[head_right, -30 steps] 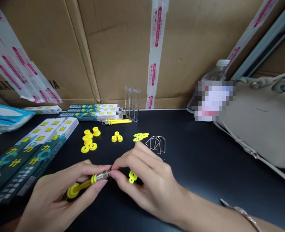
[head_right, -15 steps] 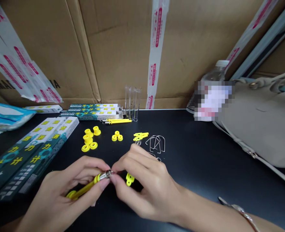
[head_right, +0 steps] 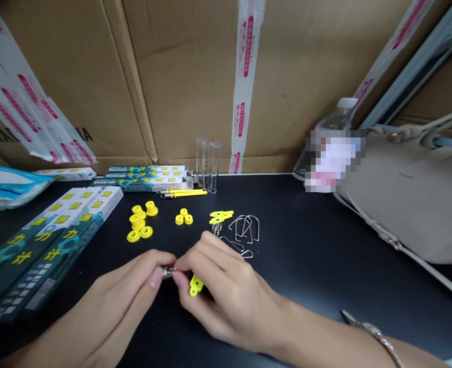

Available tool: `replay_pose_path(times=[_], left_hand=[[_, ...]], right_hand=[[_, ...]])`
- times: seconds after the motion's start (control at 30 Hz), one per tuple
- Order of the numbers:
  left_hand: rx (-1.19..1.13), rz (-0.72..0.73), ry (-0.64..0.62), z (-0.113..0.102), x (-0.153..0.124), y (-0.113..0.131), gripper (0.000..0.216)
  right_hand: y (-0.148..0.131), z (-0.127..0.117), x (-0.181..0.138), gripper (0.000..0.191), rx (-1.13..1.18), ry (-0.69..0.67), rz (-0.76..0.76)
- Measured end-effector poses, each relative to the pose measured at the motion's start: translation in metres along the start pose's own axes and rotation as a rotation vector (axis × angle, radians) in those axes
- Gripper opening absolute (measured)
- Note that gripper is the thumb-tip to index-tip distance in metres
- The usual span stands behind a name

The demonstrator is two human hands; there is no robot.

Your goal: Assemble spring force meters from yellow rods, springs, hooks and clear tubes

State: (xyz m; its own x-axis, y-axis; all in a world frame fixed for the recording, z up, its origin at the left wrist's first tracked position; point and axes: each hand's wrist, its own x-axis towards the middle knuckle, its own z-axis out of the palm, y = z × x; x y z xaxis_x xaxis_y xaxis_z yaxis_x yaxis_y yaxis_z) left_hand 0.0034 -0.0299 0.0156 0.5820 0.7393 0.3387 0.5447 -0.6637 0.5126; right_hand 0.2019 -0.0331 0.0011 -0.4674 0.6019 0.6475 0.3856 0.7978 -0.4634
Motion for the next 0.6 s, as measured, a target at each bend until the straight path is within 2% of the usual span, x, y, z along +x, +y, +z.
replay_pose_path(times=[0.2, 0.4, 0.6], left_hand=[[0.135, 0.04, -0.079, 0.002, 0.003, -0.003, 0.024], [0.053, -0.003, -0.106, -0.004, 0.005, -0.002, 0.029], [0.031, 0.018, -0.149, -0.001, 0.003, 0.0, 0.026]], right_hand=[[-0.005, 0.002, -0.003, 0.011, 0.09, -0.002, 0.027], [-0.007, 0.001, -0.004, 0.017, 0.113, -0.032, 0.081], [-0.014, 0.002, -0.004, 0.01, 0.108, -0.003, 0.115]])
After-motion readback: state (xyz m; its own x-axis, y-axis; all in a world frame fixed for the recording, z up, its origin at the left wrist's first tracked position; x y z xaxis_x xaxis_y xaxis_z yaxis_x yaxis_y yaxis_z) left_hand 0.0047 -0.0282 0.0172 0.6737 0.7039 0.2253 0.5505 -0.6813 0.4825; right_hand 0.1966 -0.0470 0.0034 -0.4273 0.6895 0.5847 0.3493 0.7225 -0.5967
